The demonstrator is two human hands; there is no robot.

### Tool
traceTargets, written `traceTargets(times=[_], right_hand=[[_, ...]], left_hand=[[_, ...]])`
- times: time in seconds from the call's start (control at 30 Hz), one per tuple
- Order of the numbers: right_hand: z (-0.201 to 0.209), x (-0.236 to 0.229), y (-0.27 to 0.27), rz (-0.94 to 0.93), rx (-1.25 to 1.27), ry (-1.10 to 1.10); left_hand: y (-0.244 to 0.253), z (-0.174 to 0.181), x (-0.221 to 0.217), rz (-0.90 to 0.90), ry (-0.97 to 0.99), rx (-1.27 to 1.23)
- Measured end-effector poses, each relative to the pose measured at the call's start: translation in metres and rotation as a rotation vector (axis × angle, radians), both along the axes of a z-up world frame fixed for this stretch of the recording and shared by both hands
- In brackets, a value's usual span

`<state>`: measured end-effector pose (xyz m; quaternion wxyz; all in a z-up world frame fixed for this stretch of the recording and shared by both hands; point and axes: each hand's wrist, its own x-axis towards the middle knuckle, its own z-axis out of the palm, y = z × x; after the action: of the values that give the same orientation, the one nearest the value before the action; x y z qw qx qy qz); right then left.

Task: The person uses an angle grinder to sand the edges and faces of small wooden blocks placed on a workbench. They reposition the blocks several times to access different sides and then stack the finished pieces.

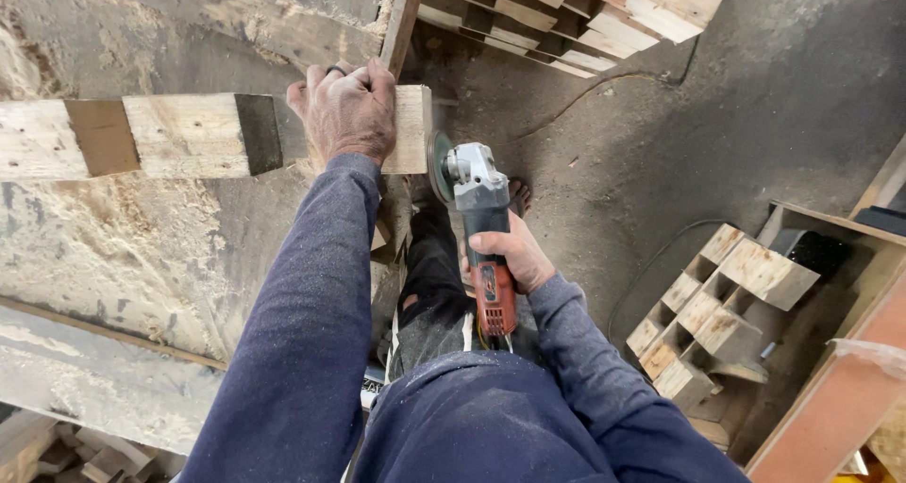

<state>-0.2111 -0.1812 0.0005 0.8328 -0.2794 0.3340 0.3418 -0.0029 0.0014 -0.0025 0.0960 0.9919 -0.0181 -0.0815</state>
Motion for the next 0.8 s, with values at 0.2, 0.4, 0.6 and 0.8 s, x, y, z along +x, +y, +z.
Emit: traceTargets(times=[0.2, 0.4, 0.6, 0.8], right_hand=[[-0.011, 0.002, -0.001, 0.041, -0.104, -0.042], [-0.018, 0.007, -0.003, 0.024, -0.057, -0.045], [-0.026, 0.019, -0.008, 0.024, -0.062, -0.065], [-0.042, 0.031, -0.015, 0.049, -0.030, -0.075]], left_hand=[[-0.001, 0.002, 0.001, 0.005, 0.083, 0.021], [0.000, 0.001, 0.000, 0.029, 0.033, -0.007], [-0.002, 0.005, 0.003, 0.002, 0.020, -0.005], [-0.005, 0.006, 0.002, -0.050, -0.080, 0.038]])
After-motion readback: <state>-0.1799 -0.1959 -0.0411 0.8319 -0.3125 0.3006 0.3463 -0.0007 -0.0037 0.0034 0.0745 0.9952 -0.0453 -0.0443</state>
